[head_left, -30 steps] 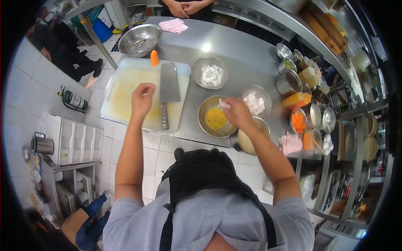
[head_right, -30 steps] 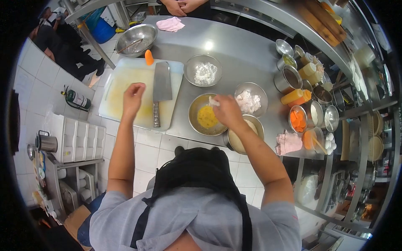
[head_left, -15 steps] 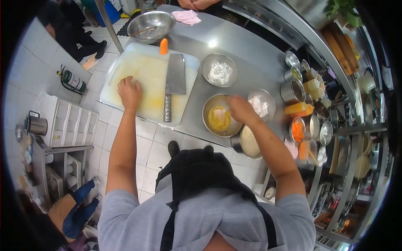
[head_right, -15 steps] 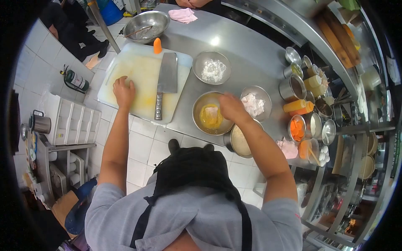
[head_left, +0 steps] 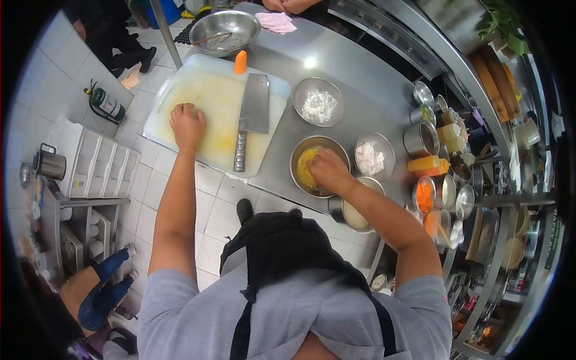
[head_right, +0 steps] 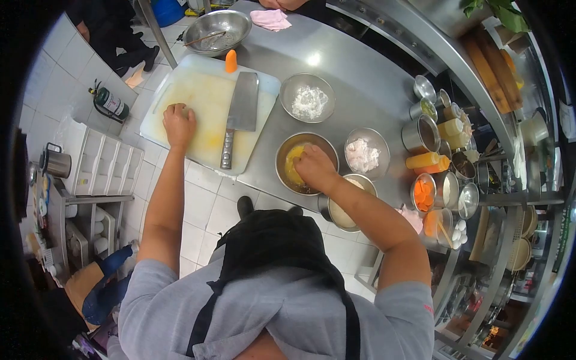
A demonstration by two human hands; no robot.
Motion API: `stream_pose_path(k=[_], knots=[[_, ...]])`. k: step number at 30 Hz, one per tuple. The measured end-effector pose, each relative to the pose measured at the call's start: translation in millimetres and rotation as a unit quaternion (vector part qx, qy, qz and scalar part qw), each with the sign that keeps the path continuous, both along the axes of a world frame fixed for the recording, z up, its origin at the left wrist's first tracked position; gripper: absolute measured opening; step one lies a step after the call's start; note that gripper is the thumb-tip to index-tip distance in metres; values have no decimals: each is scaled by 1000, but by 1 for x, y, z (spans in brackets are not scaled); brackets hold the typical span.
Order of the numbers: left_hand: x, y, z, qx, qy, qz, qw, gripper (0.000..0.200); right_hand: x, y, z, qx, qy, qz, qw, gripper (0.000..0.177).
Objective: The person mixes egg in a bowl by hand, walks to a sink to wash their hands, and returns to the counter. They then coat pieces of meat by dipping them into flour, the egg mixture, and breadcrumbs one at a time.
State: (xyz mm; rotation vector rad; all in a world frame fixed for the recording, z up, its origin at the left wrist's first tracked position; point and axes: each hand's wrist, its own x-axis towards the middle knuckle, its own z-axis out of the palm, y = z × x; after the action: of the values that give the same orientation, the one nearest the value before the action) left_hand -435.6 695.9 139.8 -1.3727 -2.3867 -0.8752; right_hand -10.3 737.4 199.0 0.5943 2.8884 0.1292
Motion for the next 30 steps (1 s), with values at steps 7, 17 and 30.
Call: stream_pose_path(k=[7,17,30], knots=[[-2,-1,-1,13,8,4,1000,26,7,29,34,-241,87,-174,951,20],[0,2,1,9,16,2,1000,26,37,47,123,-583,222,-302,721,19],[0,1,3,4,20,-2,1000,25,40,4,219,-296,335,-288,847,25]])
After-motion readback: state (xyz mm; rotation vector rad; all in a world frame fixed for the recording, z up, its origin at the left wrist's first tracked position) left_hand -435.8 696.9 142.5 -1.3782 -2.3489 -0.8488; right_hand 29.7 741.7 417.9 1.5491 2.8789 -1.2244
